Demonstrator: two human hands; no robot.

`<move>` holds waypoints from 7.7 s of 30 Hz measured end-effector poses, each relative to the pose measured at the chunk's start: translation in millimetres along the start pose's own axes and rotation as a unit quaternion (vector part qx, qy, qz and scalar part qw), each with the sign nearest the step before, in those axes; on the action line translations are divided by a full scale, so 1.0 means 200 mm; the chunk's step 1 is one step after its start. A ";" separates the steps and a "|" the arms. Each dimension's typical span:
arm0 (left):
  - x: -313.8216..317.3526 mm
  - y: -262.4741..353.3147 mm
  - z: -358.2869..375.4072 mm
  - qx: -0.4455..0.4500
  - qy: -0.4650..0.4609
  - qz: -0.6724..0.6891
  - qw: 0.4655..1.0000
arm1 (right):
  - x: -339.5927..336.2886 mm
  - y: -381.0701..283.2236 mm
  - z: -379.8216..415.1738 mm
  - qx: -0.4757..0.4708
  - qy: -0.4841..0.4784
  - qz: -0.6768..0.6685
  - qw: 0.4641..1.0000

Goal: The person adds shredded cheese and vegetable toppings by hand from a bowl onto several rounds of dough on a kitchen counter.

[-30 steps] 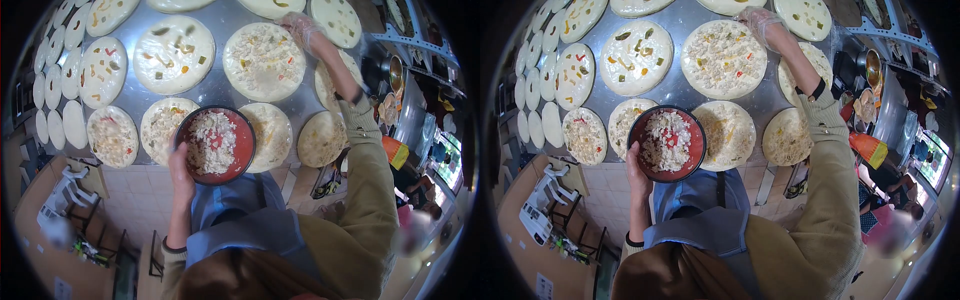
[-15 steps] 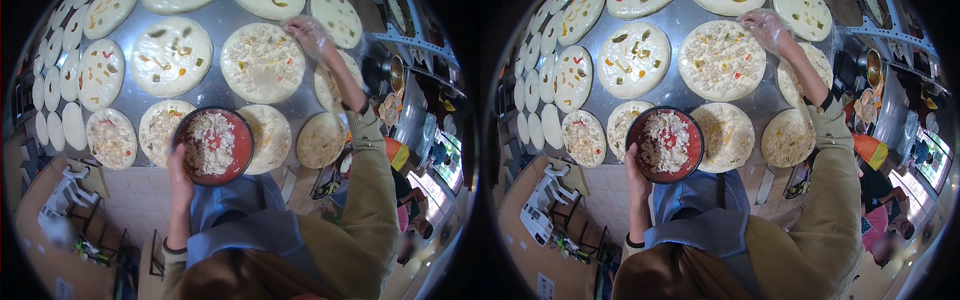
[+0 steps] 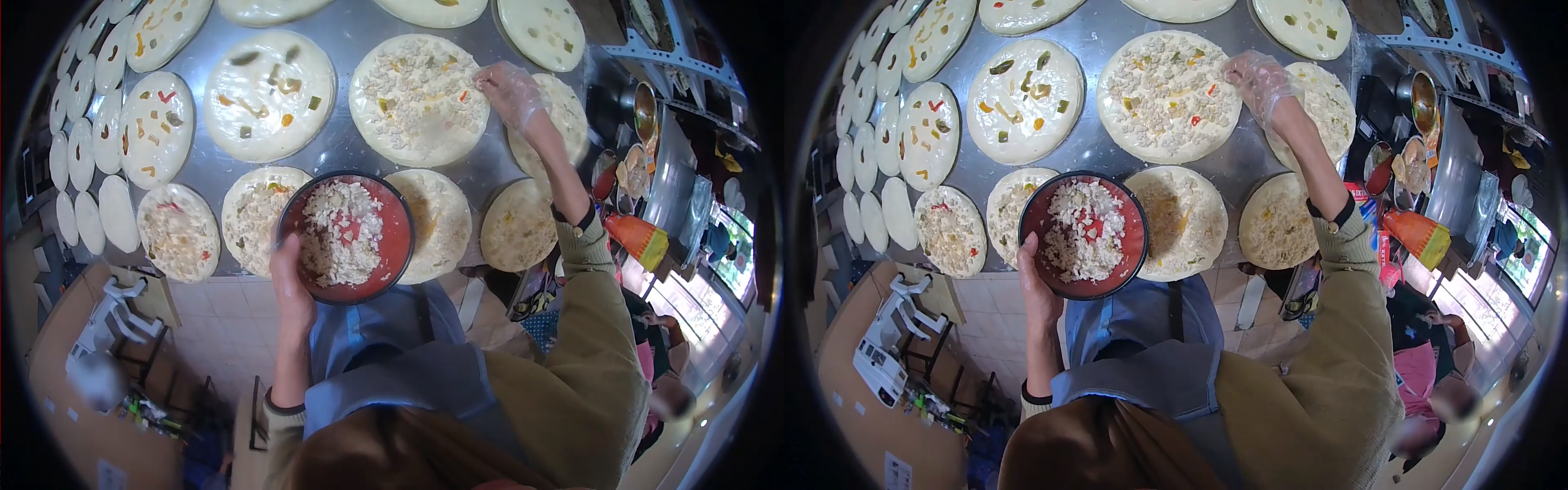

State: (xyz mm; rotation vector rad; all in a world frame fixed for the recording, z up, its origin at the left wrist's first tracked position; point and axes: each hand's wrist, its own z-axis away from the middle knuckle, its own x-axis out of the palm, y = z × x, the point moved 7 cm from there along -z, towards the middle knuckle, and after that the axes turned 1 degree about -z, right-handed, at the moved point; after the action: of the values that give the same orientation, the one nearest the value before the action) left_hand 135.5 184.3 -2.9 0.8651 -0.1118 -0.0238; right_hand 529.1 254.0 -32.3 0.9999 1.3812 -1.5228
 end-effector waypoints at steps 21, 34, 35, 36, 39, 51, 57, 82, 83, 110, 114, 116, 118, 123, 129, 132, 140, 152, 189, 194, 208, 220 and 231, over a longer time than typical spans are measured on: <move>0.04 -0.01 0.02 -0.016 -0.004 0.040 0.999 | -0.03 -0.19 0.06 -0.136 0.092 -0.026 0.986; 0.24 0.15 -0.03 0.135 -0.089 -0.085 0.983 | -0.17 -1.19 0.60 -0.184 -0.116 -0.190 0.957; 0.27 0.19 -0.01 0.143 -0.084 -0.089 0.982 | -0.08 -1.20 0.64 -0.164 -0.134 -0.190 0.959; 0.26 0.19 -0.01 0.151 -0.085 -0.093 0.981 | -0.05 -1.22 0.64 -0.146 -0.152 -0.189 0.959; 0.22 0.18 -0.03 0.172 -0.087 -0.103 0.976 | -0.01 -1.26 0.68 -0.093 -0.205 -0.251 0.941; -0.06 0.29 -0.06 0.142 -0.131 -0.102 0.976 | 0.06 -1.62 0.66 -0.026 -0.076 -0.299 0.951; -0.17 0.36 -0.15 0.195 -0.189 -0.183 0.945 | 0.07 -1.65 0.56 0.049 0.034 -0.369 0.928; -0.35 0.07 -0.25 -0.024 -0.128 -0.082 0.988 | 0.12 -0.59 0.49 0.162 0.194 0.039 0.967; -0.35 0.06 -0.24 -0.023 -0.123 -0.091 0.988 | 0.11 -0.53 0.49 0.206 0.207 -0.094 0.952; -0.26 0.12 -0.11 -0.031 -0.046 -0.009 0.998 | 0.00 -0.06 0.17 0.218 0.207 -0.303 0.904; -0.26 0.10 -0.13 -0.024 -0.063 -0.030 0.997 | -0.02 -0.04 0.08 0.126 0.204 -0.067 0.968; -0.27 0.09 -0.13 -0.022 -0.060 -0.061 0.996 | 0.01 -0.04 0.09 0.120 0.197 -0.048 0.972; -0.27 0.10 -0.13 -0.026 -0.057 -0.051 0.997 | -0.07 -0.12 0.12 0.189 0.178 -0.130 0.957; -0.21 0.18 -0.13 -0.015 -0.074 -0.025 0.997 | -0.27 -0.66 0.22 0.165 0.071 -0.470 0.864; -0.22 0.27 -0.18 0.095 -0.127 -0.075 0.984 | -0.14 -1.41 0.24 -0.024 -0.111 -0.392 0.913; -0.24 0.39 -0.12 0.123 -0.136 -0.086 0.979 | -0.01 -1.61 0.27 -0.097 -0.007 -0.232 0.968; -0.56 0.54 -0.08 0.134 -0.176 -0.064 0.973 | -0.02 -2.01 0.29 -0.072 -0.085 -0.207 0.972; -0.90 0.65 0.02 0.174 -0.225 -0.079 0.955 | 0.10 -2.43 0.33 -0.022 -0.057 -0.217 0.974; -1.03 0.27 0.06 0.068 -0.294 -0.161 0.940 | 0.29 -2.55 0.59 0.155 -0.208 -0.290 0.921; -1.00 0.34 0.06 0.086 -0.291 -0.166 0.938 | 0.28 -2.52 0.56 0.105 -0.138 -0.282 0.944; -0.75 0.41 -0.17 0.095 -0.264 -0.071 0.957 | 0.33 -2.22 0.36 0.109 -0.041 -0.381 0.917; -0.71 0.42 -0.39 0.058 -0.176 0.015 0.983 | 0.05 -1.56 -0.28 0.169 -0.131 -0.559 0.801; -0.87 0.41 -0.30 0.042 -0.104 0.076 0.991 | 0.31 -1.27 -0.78 -0.015 -0.039 -0.202 0.978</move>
State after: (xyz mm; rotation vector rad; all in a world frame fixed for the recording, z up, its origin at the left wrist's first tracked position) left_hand -32.1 294.9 5.6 0.9358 -0.3759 0.0334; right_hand 273.1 418.3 -16.4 0.6558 1.6142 -1.8064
